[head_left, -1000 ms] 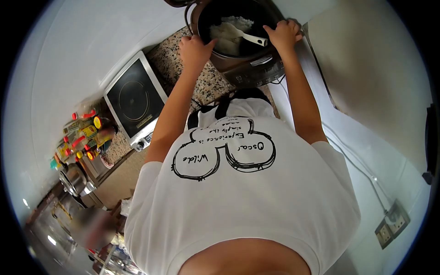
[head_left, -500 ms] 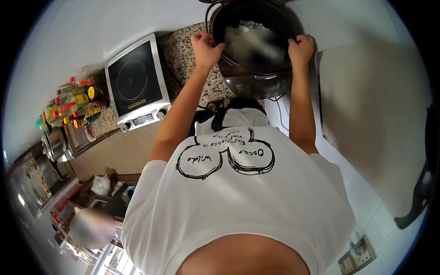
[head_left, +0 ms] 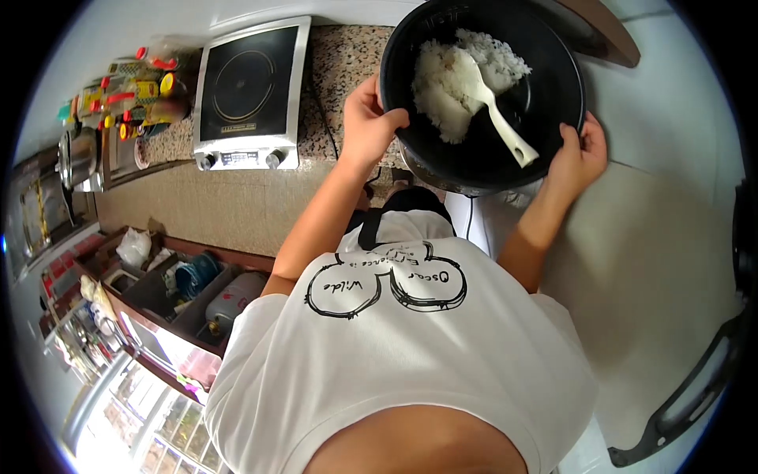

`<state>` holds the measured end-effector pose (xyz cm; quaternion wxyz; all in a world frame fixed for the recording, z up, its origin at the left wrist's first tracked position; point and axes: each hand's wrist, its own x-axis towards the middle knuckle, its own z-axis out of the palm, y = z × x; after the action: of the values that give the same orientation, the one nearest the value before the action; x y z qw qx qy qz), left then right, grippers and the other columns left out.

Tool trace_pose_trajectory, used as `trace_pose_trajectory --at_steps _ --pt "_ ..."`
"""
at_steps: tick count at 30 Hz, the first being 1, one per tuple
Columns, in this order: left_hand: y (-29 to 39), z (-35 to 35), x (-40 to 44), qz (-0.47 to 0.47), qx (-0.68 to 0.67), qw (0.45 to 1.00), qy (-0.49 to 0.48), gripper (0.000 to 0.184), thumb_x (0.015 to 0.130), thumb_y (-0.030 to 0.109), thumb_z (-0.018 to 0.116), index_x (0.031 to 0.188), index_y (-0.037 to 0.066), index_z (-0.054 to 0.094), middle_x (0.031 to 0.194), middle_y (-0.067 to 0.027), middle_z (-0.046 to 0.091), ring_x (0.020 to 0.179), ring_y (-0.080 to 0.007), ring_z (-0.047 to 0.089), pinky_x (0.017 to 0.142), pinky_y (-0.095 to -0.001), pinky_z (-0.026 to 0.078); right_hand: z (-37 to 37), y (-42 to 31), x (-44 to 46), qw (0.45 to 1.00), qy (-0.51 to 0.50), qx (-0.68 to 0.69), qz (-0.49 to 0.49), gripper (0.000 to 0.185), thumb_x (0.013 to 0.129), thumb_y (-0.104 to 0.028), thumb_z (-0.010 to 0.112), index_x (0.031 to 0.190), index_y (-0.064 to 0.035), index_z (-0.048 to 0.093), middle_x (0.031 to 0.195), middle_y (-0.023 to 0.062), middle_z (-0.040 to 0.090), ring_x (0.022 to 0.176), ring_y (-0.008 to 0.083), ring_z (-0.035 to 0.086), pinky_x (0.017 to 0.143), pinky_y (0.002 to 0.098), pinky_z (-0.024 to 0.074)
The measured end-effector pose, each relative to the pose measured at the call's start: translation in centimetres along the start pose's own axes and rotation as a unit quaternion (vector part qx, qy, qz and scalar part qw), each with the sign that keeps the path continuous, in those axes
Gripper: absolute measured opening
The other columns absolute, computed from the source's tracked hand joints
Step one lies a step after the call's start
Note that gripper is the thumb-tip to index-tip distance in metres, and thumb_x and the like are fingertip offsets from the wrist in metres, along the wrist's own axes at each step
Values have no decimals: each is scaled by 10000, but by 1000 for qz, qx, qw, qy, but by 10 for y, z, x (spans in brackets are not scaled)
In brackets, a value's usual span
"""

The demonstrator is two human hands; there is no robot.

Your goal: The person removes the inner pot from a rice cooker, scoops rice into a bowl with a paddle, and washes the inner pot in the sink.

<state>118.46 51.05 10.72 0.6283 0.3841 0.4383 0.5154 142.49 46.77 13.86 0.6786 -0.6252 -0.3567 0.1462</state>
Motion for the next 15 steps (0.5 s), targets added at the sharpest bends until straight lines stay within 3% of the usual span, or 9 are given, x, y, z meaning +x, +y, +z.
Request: trace_pose_trajectory --at_steps 3,4,6,7,10,11,13,14,15 --pt "33 -12 -24 -3 -23 999 30 212 533 -157 527 647 17 486 585 8 477 530 -81 451 502 -200 370 2 -36 -12 995 -40 -87 -41 235 682 62 616 615 -20 406 980 125 567 820 141 527 692 233 427" --pt "39 -23 -31 36 -42 998 31 220 535 -162 504 600 36 435 583 -1 477 516 -86 440 490 -201 364 6 -46 -16 991 -69 -90 -66 242 694 51 623 612 -19 406 982 122 567 810 136 526 681 231 426" --pt "61 -40 -46 18 -47 993 110 240 535 -164 482 568 54 388 576 -10 474 500 -86 430 476 -200 360 20 -62 -26 980 -125 -92 -121 261 717 30 637 606 -18 406 984 117 567 791 128 524 658 227 426" --pt "72 -47 -55 11 -27 988 153 239 540 -160 468 565 62 385 566 -8 466 493 -87 429 469 -199 356 30 -75 -36 987 -148 -49 -42 244 759 -32 646 632 3 441 970 105 577 757 110 524 638 221 426" --pt "82 -89 -78 -4 -27 975 220 210 556 -130 480 570 64 400 555 -4 453 485 -93 425 458 -199 342 54 -78 -36 941 -337 -23 -12 178 779 -82 646 712 23 519 913 81 599 740 79 521 625 212 428" --pt "83 -104 -88 -27 -23 965 258 197 562 -119 484 570 61 405 551 -9 450 480 -98 424 454 -201 337 65 -87 -37 937 -337 -80 -45 172 790 -143 646 812 12 575 853 60 613 752 94 538 665 235 438" --pt "90 -125 -112 -46 -1 947 319 194 568 -118 481 557 56 396 556 -12 445 481 -106 424 452 -207 340 89 -100 -7 923 -231 -151 -268 257 792 -248 646 920 -29 605 883 76 632 850 218 586 799 320 427" --pt "90 -139 -126 -44 6 938 343 199 570 -121 480 552 56 389 558 -11 443 481 -107 424 451 -209 341 100 -121 11 897 -205 -198 -338 244 821 -198 617 1016 -52 602 979 62 631 908 162 581 867 282 406" --pt "89 -156 -142 -23 45 932 359 171 562 -110 469 576 52 415 572 -18 464 499 -109 429 473 -201 346 114 -127 36 866 -166 -271 -386 331 840 -323 569 998 -35 606 969 96 634 933 222 583 885 302 389"
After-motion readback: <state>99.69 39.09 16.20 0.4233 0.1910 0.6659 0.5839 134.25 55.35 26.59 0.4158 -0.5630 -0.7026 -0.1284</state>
